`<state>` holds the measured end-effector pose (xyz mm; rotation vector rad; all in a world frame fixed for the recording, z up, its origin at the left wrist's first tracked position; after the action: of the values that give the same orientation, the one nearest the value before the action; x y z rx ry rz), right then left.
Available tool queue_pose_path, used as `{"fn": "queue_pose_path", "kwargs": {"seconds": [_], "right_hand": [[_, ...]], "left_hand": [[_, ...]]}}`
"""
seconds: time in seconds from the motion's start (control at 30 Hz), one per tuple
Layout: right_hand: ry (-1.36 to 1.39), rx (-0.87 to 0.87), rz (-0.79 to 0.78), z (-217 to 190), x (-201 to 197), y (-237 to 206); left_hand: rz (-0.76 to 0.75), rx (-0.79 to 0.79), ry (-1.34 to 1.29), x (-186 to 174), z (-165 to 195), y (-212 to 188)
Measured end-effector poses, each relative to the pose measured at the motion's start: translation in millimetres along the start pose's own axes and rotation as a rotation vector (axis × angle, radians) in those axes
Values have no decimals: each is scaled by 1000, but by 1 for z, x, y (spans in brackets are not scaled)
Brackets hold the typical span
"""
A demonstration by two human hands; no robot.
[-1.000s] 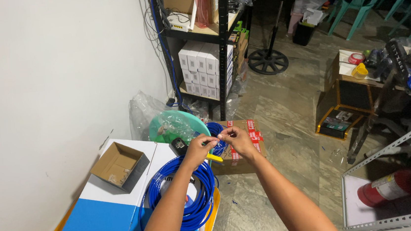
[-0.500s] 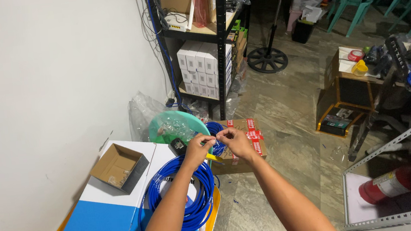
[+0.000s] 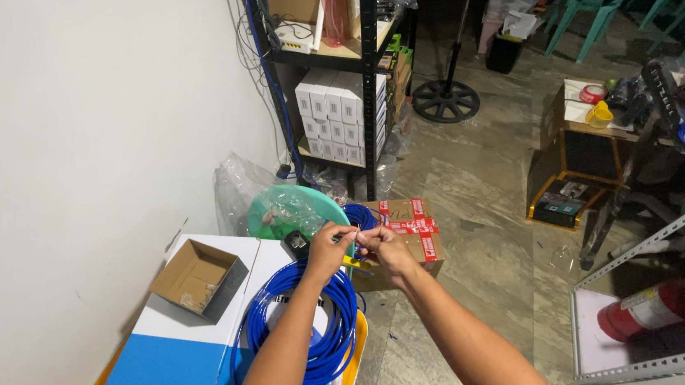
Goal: The person works at a bench with a coiled blue ethernet cable. They strip the cable end with a yellow-handled crimping tool, separate the wires, and fit an RJ45 connector onto the cable end, repeating the preparation on the cable.
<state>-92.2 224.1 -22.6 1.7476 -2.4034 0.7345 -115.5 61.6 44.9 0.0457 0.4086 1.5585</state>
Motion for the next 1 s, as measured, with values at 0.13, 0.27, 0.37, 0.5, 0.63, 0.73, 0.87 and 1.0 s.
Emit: {"fn": "queue_pose_path", "kwargs": {"seconds": [0.13,0.27,0.37,0.5,0.63,0.73,0.87,1.0], "right_hand": [[71,69,-33,2,7,-3],[-265,-201,7,-34,8,-2],[-518,-486,6,-60,18,-12],[-885,-813,84,-87,30,-34],[-1043,-1015,213,-92,42,-58],[-984,-990,261,-83,43,-57],[-837,-672,247,-67,33,-26],[-473,-126,22,-49,24,-7]], "left_hand": [[-7,4,-113,-2,3,0],[3,-22,-81,3,0,1],[-2,3,-33,5,-4,1],[-10,43,-32,9,-7,3],[19,0,-27,9,-14,3],[31,-11,-41,9,-16,3],[45,-27,-34,8,-17,4],[23,-2,-53,8,-16,2]]}}
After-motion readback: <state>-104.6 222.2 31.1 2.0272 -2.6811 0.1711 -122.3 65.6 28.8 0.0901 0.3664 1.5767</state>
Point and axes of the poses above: each hand's wrist, its own y-axis towards the middle knuckle, its own x-axis out of the palm, z = x × y, the point moved 5 cm from there along y, towards the middle knuckle, and after that the axes turned 13 degrees about z, right-handed, at the moved point
